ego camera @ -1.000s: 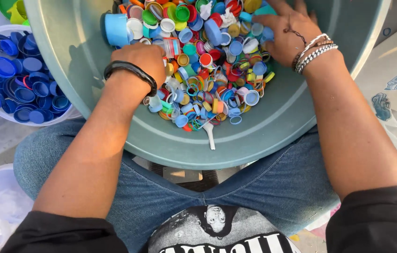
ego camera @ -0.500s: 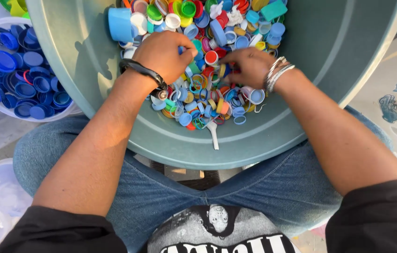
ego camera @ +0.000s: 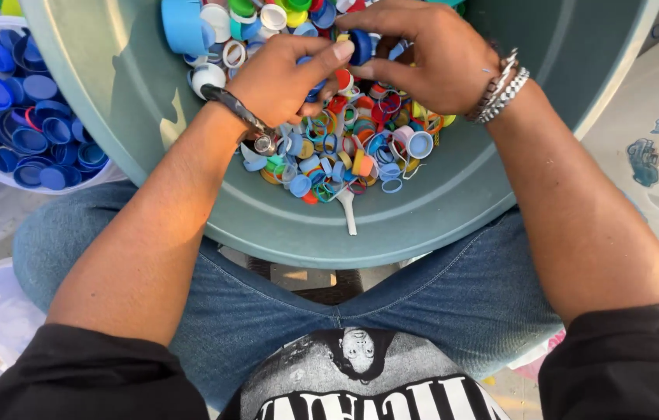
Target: Sorting plastic bottle caps by color into different containers.
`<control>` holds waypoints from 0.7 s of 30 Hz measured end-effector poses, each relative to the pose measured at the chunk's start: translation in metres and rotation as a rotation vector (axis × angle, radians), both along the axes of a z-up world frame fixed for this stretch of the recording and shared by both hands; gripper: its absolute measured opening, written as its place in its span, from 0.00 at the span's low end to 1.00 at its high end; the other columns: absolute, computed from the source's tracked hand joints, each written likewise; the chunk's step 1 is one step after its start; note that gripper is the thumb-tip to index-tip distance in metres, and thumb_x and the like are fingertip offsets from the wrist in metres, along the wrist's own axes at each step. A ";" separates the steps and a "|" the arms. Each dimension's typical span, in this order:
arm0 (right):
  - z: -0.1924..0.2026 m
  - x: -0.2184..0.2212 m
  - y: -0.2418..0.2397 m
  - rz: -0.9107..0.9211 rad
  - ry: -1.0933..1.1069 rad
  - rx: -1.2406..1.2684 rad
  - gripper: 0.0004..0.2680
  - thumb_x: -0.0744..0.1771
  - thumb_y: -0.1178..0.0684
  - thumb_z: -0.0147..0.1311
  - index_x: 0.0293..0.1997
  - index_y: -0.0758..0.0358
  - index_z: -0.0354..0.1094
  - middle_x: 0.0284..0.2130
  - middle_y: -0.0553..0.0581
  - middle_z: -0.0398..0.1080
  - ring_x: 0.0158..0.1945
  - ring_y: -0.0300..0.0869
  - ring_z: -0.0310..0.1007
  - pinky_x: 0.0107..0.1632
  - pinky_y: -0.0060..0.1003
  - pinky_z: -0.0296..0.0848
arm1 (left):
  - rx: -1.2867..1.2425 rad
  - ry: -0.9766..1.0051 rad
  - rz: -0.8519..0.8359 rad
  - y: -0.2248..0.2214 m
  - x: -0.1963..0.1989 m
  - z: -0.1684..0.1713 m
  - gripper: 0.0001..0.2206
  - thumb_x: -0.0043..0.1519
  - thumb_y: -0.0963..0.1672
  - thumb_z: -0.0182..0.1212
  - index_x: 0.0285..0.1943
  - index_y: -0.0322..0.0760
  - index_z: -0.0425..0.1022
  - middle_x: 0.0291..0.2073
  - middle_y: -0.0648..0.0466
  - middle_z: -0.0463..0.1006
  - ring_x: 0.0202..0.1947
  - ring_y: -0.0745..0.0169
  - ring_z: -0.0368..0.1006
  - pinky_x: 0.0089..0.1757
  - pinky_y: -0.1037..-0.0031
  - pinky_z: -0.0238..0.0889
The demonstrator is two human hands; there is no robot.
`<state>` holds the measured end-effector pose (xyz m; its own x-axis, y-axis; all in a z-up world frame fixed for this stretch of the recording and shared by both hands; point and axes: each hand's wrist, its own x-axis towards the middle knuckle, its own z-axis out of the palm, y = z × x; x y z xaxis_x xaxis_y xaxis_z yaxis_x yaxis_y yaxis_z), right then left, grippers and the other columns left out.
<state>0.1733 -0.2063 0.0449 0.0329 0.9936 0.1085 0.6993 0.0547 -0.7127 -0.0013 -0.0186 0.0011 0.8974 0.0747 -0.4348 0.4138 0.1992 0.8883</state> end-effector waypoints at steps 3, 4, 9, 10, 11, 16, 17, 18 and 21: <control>0.006 0.015 -0.001 -0.108 0.131 -0.138 0.20 0.69 0.57 0.63 0.71 0.58 0.66 0.55 0.60 0.74 0.51 0.49 0.79 0.51 0.38 0.80 | 0.154 -0.028 -0.063 0.023 0.008 -0.015 0.22 0.65 0.56 0.57 0.48 0.36 0.79 0.24 0.60 0.72 0.19 0.75 0.68 0.20 0.80 0.55; 0.006 0.018 -0.002 -0.123 -0.009 -0.179 0.19 0.68 0.57 0.65 0.69 0.59 0.68 0.51 0.61 0.75 0.48 0.49 0.79 0.49 0.41 0.78 | 0.631 -0.307 -0.060 0.030 0.007 -0.030 0.23 0.68 0.57 0.59 0.47 0.33 0.79 0.24 0.57 0.75 0.22 0.75 0.70 0.24 0.81 0.58; 0.009 -0.002 0.012 -0.207 -0.023 -0.195 0.18 0.66 0.54 0.70 0.60 0.64 0.67 0.50 0.60 0.74 0.46 0.46 0.80 0.44 0.40 0.79 | 0.566 -0.010 -0.007 0.018 0.008 0.020 0.27 0.63 0.61 0.58 0.53 0.37 0.74 0.24 0.62 0.78 0.21 0.77 0.75 0.22 0.84 0.65; 0.014 -0.009 0.019 -0.178 0.000 -0.100 0.18 0.67 0.54 0.71 0.60 0.64 0.68 0.50 0.60 0.75 0.47 0.46 0.80 0.48 0.39 0.80 | 0.370 0.097 -0.036 0.015 0.010 0.027 0.27 0.63 0.61 0.56 0.48 0.37 0.76 0.24 0.61 0.76 0.19 0.75 0.71 0.20 0.82 0.61; 0.018 -0.021 0.023 -0.145 0.037 -0.014 0.17 0.68 0.55 0.71 0.60 0.63 0.69 0.50 0.60 0.76 0.49 0.46 0.80 0.51 0.39 0.81 | 0.164 0.216 -0.066 0.009 0.007 0.034 0.26 0.62 0.61 0.54 0.44 0.38 0.78 0.23 0.60 0.74 0.17 0.74 0.66 0.18 0.80 0.56; -0.016 0.007 0.029 -0.299 0.006 -0.038 0.18 0.67 0.48 0.70 0.59 0.61 0.68 0.48 0.61 0.75 0.49 0.48 0.78 0.50 0.44 0.79 | 0.123 -0.104 0.142 0.047 -0.002 0.038 0.19 0.66 0.55 0.58 0.44 0.38 0.76 0.26 0.60 0.74 0.19 0.75 0.68 0.19 0.82 0.55; -0.039 0.016 0.023 -0.404 -0.136 -0.067 0.17 0.69 0.46 0.70 0.59 0.59 0.68 0.50 0.62 0.75 0.52 0.51 0.78 0.54 0.49 0.78 | 0.054 -0.173 0.328 0.055 -0.008 0.038 0.16 0.68 0.52 0.61 0.44 0.37 0.75 0.27 0.59 0.73 0.20 0.74 0.66 0.20 0.81 0.50; -0.054 0.012 0.023 -0.405 -0.144 -0.063 0.17 0.69 0.46 0.70 0.59 0.59 0.68 0.50 0.62 0.75 0.52 0.51 0.78 0.54 0.49 0.78 | 0.056 -0.182 0.327 0.059 -0.008 0.039 0.16 0.68 0.52 0.61 0.44 0.37 0.75 0.27 0.59 0.73 0.20 0.74 0.66 0.20 0.81 0.50; -0.086 -0.023 0.026 -0.352 -0.437 -0.406 0.38 0.59 0.32 0.69 0.73 0.55 0.53 0.70 0.71 0.50 0.69 0.71 0.47 0.61 0.70 0.56 | 0.105 -0.272 0.497 0.065 -0.015 0.039 0.12 0.73 0.49 0.57 0.45 0.35 0.75 0.29 0.57 0.73 0.23 0.72 0.66 0.22 0.79 0.50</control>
